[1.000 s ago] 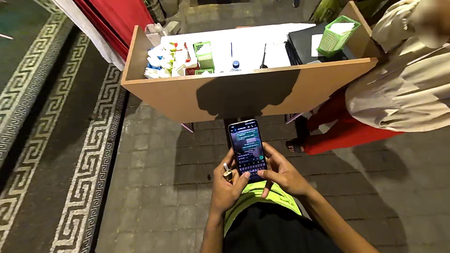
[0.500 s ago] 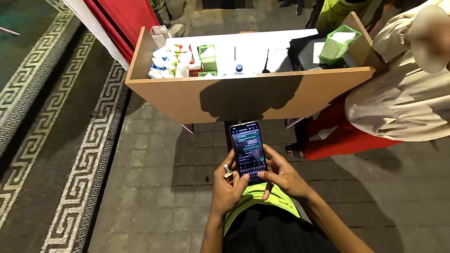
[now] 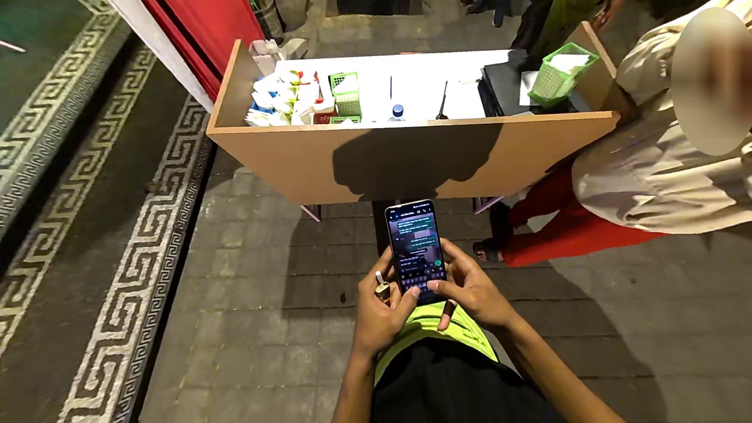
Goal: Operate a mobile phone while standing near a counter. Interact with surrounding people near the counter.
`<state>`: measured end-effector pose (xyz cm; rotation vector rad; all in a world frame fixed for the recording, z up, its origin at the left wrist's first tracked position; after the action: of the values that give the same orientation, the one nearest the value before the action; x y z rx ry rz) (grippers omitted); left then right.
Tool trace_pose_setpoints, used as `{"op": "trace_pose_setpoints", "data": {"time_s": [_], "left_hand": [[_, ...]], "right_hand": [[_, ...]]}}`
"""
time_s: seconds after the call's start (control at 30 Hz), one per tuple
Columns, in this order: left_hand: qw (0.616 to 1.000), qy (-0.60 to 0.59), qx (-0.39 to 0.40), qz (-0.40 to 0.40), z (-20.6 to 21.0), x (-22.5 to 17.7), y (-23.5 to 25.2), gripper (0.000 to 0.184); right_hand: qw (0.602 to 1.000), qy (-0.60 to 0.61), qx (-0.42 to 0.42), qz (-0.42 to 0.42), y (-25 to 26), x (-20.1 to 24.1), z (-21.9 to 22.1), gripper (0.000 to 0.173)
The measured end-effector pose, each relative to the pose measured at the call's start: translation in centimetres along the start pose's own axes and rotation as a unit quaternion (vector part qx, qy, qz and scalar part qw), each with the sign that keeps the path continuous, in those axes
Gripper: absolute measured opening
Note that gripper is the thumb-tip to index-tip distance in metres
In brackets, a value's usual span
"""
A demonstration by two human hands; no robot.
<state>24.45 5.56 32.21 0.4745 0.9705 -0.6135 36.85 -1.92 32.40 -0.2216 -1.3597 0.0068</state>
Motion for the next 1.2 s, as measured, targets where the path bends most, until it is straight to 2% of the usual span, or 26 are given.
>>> {"op": "trace_pose_setpoints", "data": {"time_s": [0.27, 0.83, 1.03, 1.2], "left_hand": [[1.000, -0.012, -0.025, 0.002, 0.09, -0.17, -0.08, 0.072], [0.999, -0.027, 0.012, 0.013, -0.17, -0.38, -0.29, 0.069], [0.999, -0.004, -0.036, 0.003, -0.22, -0.43, -0.09, 0.073], [1.000, -0.026, 0.009, 0.003, -0.15, -0.43, 0.02, 0.072]], "right_hand": [[1.000, -0.009, 0.014, -0.019, -0.24, 0.37, 0.26, 0.068], [1.000, -0.009, 0.021, -0.019, -0.31, 0.41, 0.58, 0.069], [0.999, -0.023, 0.034, -0.034, -0.15, 0.71, 0.64, 0.072], [0.999, -0.013, 0.035, -0.028, -0.12, 0.63, 0.52, 0.070]]}}
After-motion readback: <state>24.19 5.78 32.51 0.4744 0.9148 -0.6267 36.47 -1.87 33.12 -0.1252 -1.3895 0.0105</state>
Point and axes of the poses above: each hand's wrist, its own y-axis towards the middle knuckle, its own z-axis out of the palm, x = y × z, the point moved 9 cm from there along y, towards the middle knuckle, and after that the axes turned 15 degrees about -y, right-handed, at the moved point
